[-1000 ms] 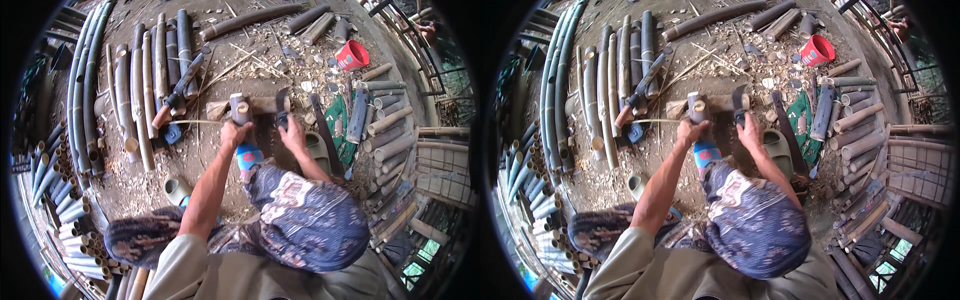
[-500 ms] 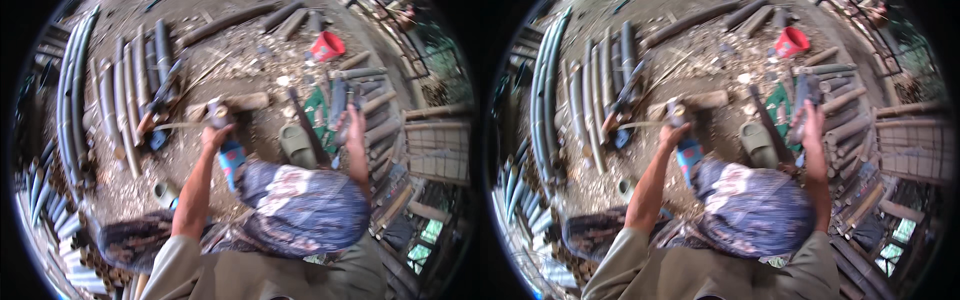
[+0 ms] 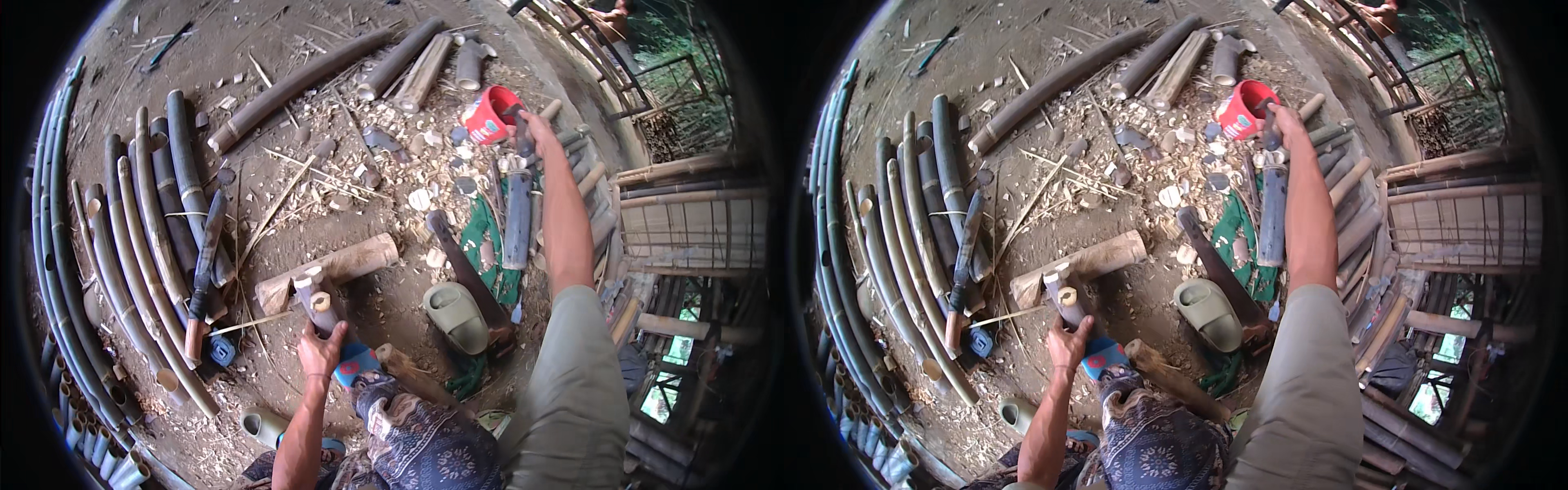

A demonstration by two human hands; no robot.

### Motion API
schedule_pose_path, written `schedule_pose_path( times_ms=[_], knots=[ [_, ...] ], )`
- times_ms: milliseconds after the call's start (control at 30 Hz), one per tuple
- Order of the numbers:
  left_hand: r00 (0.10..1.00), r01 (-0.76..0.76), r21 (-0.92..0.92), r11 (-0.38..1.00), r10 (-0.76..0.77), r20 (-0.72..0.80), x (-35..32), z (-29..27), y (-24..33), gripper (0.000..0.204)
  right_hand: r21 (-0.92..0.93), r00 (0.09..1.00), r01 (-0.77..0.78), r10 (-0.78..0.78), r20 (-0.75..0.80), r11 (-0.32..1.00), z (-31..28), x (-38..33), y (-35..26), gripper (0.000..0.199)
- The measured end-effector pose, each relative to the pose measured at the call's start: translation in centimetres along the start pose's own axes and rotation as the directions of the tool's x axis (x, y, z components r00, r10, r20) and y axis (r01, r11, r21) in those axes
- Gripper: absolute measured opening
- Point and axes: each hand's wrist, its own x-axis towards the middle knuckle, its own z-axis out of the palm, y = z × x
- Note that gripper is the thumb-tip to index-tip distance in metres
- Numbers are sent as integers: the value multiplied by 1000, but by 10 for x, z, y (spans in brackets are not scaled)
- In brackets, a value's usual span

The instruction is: The person prepares bamboo segments by using a large knife to carve and smooth the edges of a hole in one piece, then tests the fit by inserting another bamboo pole into the hole and rotating it.

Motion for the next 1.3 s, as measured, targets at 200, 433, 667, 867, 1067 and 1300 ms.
schedule_pose_path(
  times_ms=[200,433,667,867,1067,1300],
  knots=[
    [997,19,93,995,-25,71,4,-22,16,70,-117,970,-242,242,-9,963,11,57,0,28],
    [966,-58,265,962,-13,258,0,-45,37,73,160,997,42,-52,58,986,-51,-6,-16,23],
    [650,350,-655,670,330,685,-37,-36,39,85,-340,820,281,-41,571,897,143,-276,42,57],
    [653,715,-699,28,331,681,-54,31,41,90,-308,303,942,54,951,136,198,-314,88,71],
    [672,729,-622,-287,124,730,-28,40,64,69,-141,158,976,98,983,-163,229,-299,91,51],
    [634,649,-640,-411,-173,754,-7,22,104,60,-69,151,939,225,963,-336,246,-299,91,31]
  ],
)
